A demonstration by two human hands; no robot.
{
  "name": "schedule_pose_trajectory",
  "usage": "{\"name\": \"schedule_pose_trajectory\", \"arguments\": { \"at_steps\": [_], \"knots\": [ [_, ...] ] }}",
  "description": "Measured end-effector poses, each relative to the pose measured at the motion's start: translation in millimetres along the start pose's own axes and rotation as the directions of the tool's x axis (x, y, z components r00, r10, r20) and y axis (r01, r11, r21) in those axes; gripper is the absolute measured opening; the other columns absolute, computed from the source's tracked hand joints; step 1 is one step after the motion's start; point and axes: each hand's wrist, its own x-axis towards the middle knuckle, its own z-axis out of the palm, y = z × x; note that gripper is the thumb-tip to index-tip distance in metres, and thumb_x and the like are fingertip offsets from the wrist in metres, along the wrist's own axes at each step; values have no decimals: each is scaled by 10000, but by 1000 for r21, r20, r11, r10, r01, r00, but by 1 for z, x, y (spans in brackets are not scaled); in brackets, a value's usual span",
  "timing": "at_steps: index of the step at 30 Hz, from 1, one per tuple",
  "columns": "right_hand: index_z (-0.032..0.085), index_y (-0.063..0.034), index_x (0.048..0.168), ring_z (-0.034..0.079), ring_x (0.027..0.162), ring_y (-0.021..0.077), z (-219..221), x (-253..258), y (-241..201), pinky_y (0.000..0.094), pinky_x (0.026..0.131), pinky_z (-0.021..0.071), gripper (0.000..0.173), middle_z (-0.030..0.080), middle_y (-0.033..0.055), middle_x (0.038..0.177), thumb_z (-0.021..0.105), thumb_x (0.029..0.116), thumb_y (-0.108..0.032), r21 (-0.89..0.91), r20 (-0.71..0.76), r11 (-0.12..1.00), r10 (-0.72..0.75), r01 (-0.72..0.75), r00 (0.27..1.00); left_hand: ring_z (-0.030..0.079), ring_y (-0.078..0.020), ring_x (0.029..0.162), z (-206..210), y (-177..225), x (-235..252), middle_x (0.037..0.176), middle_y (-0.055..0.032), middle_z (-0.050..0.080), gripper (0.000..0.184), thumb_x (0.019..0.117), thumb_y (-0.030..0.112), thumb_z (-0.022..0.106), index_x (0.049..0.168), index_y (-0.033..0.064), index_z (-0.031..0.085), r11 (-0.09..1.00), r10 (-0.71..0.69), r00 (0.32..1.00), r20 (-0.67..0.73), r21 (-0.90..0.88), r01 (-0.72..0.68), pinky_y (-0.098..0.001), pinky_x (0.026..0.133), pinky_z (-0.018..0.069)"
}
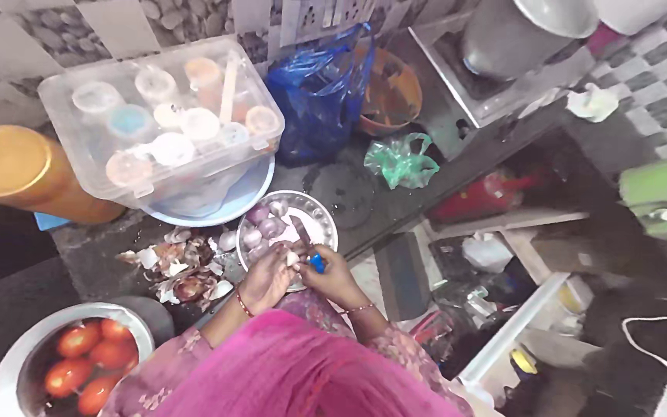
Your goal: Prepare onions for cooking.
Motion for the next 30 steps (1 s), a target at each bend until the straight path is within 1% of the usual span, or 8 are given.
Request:
{"name": "schedule_pose_trajectory", "arguments": {
  "at_steps": [4,6,10,15,19,25,29,30],
  "knots": [
    [670,41,1083,610,726,38,2,-2,5,217,669,545,266,658,59,948,702,894,-143,69,-2,997,-27,27,1000,676,-110,833,6,-4,2,914,-44,689,293,1064,37,267,1061,67,558,999,22,997,-71,33,-20,-263,809,566],
    [666,36,1100,613,682,26,2,-3,3,215,643,550,258,678,38,894,689,901,-126,88,-5,996,-16,17,1000,673,-114,883,4,-7,3,968,-45,680,246,1030,-16,300,1103,70,519,997,36,998,-53,77,-31,-276,851,561],
    [688,5,1125,625,732,32,1,-3,8,226,686,549,301,698,36,927,712,885,-175,15,-29,998,-60,61,998,662,-99,885,2,-12,5,968,-19,657,234,987,-34,341,1112,95,492,991,29,999,-25,135,-26,-279,840,563],
    [701,-8,1037,596,682,17,0,-5,6,208,648,526,203,684,31,873,706,890,-149,23,-156,1000,-13,16,988,686,-135,946,2,-7,5,1037,-58,692,184,1005,6,376,1084,76,527,983,-13,997,-78,179,27,-295,876,572],
    [724,2,952,615,740,64,1,-4,13,242,698,525,178,698,71,877,712,881,-161,-144,-196,979,-174,147,965,670,-108,845,1,-5,5,920,-25,670,209,935,-83,454,1064,60,535,959,-60,993,-104,271,86,-279,812,577],
    [720,37,1125,653,863,178,0,-5,5,328,776,548,334,700,156,1049,721,847,-150,-247,-55,960,-152,134,987,658,-106,829,5,-6,5,952,-38,631,286,966,-83,435,1228,30,444,939,-74,989,-131,326,113,-287,788,581],
    [735,28,1048,671,871,170,2,-7,9,317,778,562,260,708,148,1017,704,842,-128,-256,-99,951,-203,172,974,683,-117,924,6,-9,6,1103,-73,653,470,941,-58,440,1395,29,355,934,-54,998,-43,350,65,-285,838,585],
    [743,26,1028,670,869,156,3,-6,11,304,776,560,245,711,139,1001,700,830,-111,-241,-136,953,-221,185,966,678,-111,925,7,-8,5,1107,-67,645,453,937,-60,447,1370,35,356,928,-60,997,-38,366,70,-282,843,582]
  ]
}}
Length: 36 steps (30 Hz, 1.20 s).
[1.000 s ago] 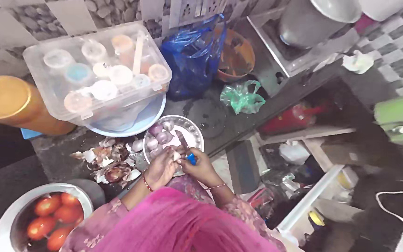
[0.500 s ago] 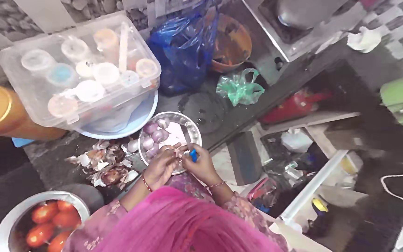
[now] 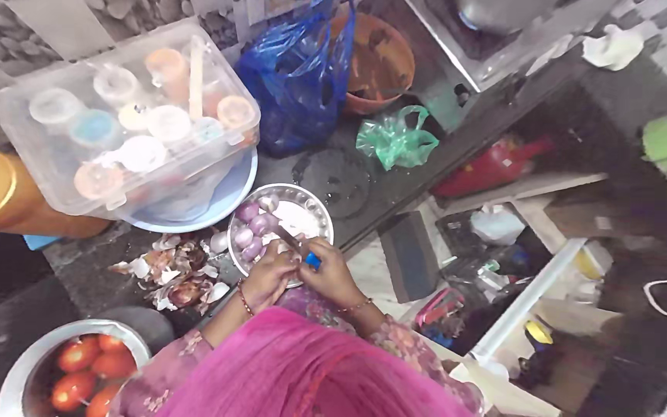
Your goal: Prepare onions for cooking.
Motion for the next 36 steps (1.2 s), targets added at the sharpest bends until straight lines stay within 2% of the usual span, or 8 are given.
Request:
{"name": "schedule_pose_trajectory", "arguments": {
  "at_steps": [3,9,18,22,27,31,33,36],
  "knots": [
    [772,20,998,641,839,125,-1,0,2,253,750,542,222,684,130,976,742,799,-73,1,-125,1000,-30,31,992,668,-93,829,-1,1,0,939,-20,642,249,974,-35,428,1208,51,433,1000,-28,999,-42,8,28,-270,807,581],
    [799,-60,1028,678,846,156,-1,0,12,291,755,567,264,715,106,950,692,791,-17,-87,-91,984,-161,153,983,684,-101,870,-9,-1,2,960,-16,690,225,956,-31,461,1129,58,574,994,-104,994,28,-16,104,-276,843,585],
    [746,41,1036,700,963,146,-6,-1,9,286,844,576,226,727,153,1123,665,840,-37,80,-29,993,-80,82,996,674,-72,765,-11,-10,2,858,12,687,154,954,-26,507,1080,52,548,998,-61,997,47,12,60,-251,748,581],
    [764,0,984,597,839,73,-5,-5,10,216,740,519,197,630,86,978,715,865,-150,76,-111,997,24,-16,994,661,-61,759,-7,-11,2,859,18,675,182,947,-46,504,1086,69,529,999,-36,999,37,9,36,-234,736,570],
    [763,16,981,651,751,90,-2,-1,9,239,709,548,192,712,93,856,698,844,-102,5,-132,998,-64,65,989,653,-49,715,-8,-11,3,835,38,671,289,858,-47,571,1078,118,486,999,27,999,26,37,-28,-227,667,557],
    [706,35,1054,602,736,33,-10,7,9,215,681,526,240,679,51,893,665,862,-104,253,56,965,51,-64,997,641,-44,664,-6,-8,5,817,21,682,322,815,-86,594,1054,110,505,994,104,992,-68,36,-102,-204,600,537],
    [665,46,1178,606,732,8,-16,11,9,197,668,536,313,691,35,960,636,884,-56,422,156,890,117,-174,981,654,-60,683,-5,-4,6,844,1,690,370,772,-114,618,1058,93,508,990,136,984,-116,63,-129,-214,612,552],
    [664,30,1158,607,714,-6,-21,21,8,178,643,533,238,698,22,1006,636,930,-33,519,199,813,186,-265,962,695,-90,799,-3,2,8,959,-20,705,440,703,-148,662,1060,66,518,975,171,975,-144,164,-147,-257,708,595]
  ]
}}
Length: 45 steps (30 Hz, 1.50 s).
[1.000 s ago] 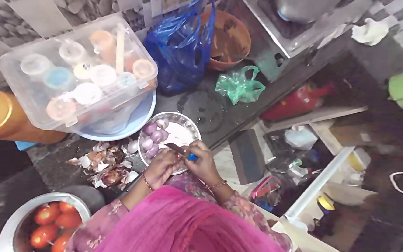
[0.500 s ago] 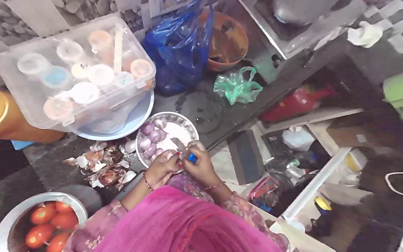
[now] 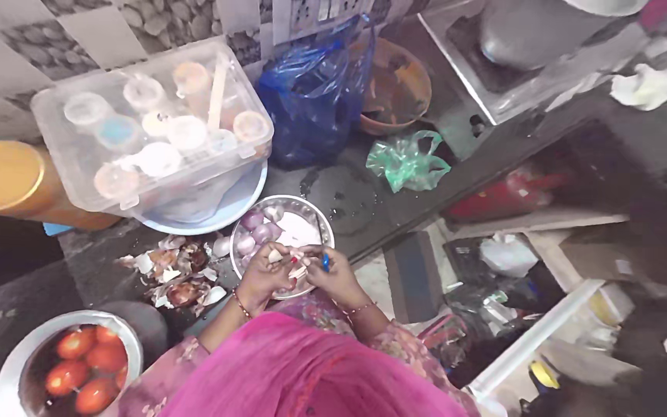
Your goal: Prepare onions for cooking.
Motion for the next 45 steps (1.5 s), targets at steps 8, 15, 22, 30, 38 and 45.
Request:
{"name": "schedule_pose_trajectory", "arguments": {
  "at_steps": [8,15,22,30,38,45],
  "knots": [
    [633,7,1110,593,653,-2,-6,14,-5,166,586,503,219,688,-10,884,666,894,16,152,58,975,157,-165,986,682,-82,755,8,-10,3,919,0,695,421,694,-142,686,1027,71,542,996,89,992,-88,-12,-91,-255,681,592],
    [618,-10,1096,598,666,-1,-7,20,-4,165,589,502,219,682,-21,880,657,882,16,159,117,962,203,-220,972,677,-66,742,12,-21,3,979,2,703,488,770,-102,673,1212,48,531,982,76,990,-121,-160,-95,-233,643,581],
    [522,20,1224,464,645,-30,-30,22,-10,160,607,432,301,480,-73,792,388,1015,-151,-139,244,984,144,-112,959,621,1,649,3,-27,3,851,53,706,331,906,-12,577,1195,141,625,958,67,997,-31,-279,-73,-157,599,521],
    [602,49,1138,505,651,21,-46,19,-16,209,635,468,295,543,4,758,433,1061,-180,-415,341,910,166,-10,925,667,-12,693,-5,-33,7,950,19,751,295,905,27,649,1164,164,675,968,7,992,129,-250,26,-156,622,545],
    [635,24,967,533,642,109,-27,23,-10,303,619,473,408,580,47,732,649,958,-383,-603,269,798,203,0,942,564,57,546,-7,-30,6,818,105,718,390,846,-23,618,1209,118,647,992,17,989,146,-130,2,-110,506,470],
    [632,49,1001,550,637,114,-21,25,-3,302,617,487,406,592,63,724,621,977,-356,-607,275,794,173,32,946,549,62,535,-11,-35,6,782,111,705,332,902,-8,593,1198,126,662,987,11,988,152,-162,14,-100,496,452]
  ]
}}
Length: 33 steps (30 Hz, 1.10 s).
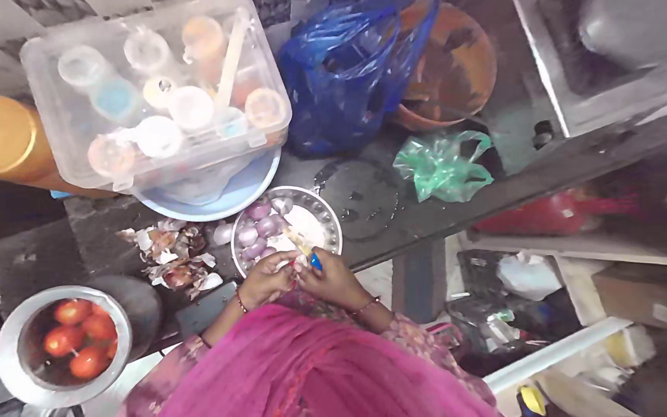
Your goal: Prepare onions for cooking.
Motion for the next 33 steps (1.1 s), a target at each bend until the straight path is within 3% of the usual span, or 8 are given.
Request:
{"name": "schedule_pose_trajectory", "arguments": {
  "at_steps": [3,6,11,17,20,24,33],
  "knots": [
    [637,45,997,580,653,154,2,0,0,341,632,506,403,608,85,733,582,997,-354,-19,-13,1000,-26,26,1000,520,69,507,4,3,0,719,123,663,319,921,-19,512,1190,119,612,998,-49,998,-29,40,50,-91,473,427],
    [647,44,984,600,661,192,4,1,0,388,634,514,422,619,107,735,556,1007,-367,-31,-24,999,-29,28,999,508,73,499,3,3,1,703,125,660,289,935,-8,508,1154,153,607,998,-61,998,-15,5,61,-92,472,417],
    [636,44,951,580,640,145,8,1,0,338,618,497,409,601,82,711,542,1017,-349,31,-11,999,-34,34,999,519,72,511,-2,0,3,713,122,675,287,916,11,555,1090,213,661,997,-55,998,37,-44,57,-96,484,427],
    [640,52,940,594,646,179,11,0,0,363,622,501,416,604,104,710,492,1038,-324,1,-19,999,-40,40,999,518,76,516,-2,1,3,690,141,655,258,946,46,530,1033,253,657,998,-64,997,41,-17,65,-97,496,432],
    [642,40,925,598,657,193,10,0,-3,386,629,500,408,597,106,711,460,1045,-305,-12,1,1000,-13,13,1000,525,68,535,-1,-3,5,693,131,653,255,933,30,524,967,236,669,998,-52,998,22,-22,53,-111,521,445],
    [663,69,934,632,692,230,12,0,0,413,664,522,438,632,148,741,452,1056,-295,-15,-14,1000,-23,22,1000,522,70,533,3,-2,6,688,133,643,243,949,27,494,965,218,643,997,-66,998,0,-37,66,-107,517,439],
    [656,36,856,615,689,202,12,2,2,406,662,510,459,617,114,723,474,1045,-341,-18,-49,999,37,-38,998,532,57,541,10,-1,9,688,124,642,297,897,-37,508,934,217,657,996,-45,997,-58,-83,40,-121,539,457]
  ]
}}
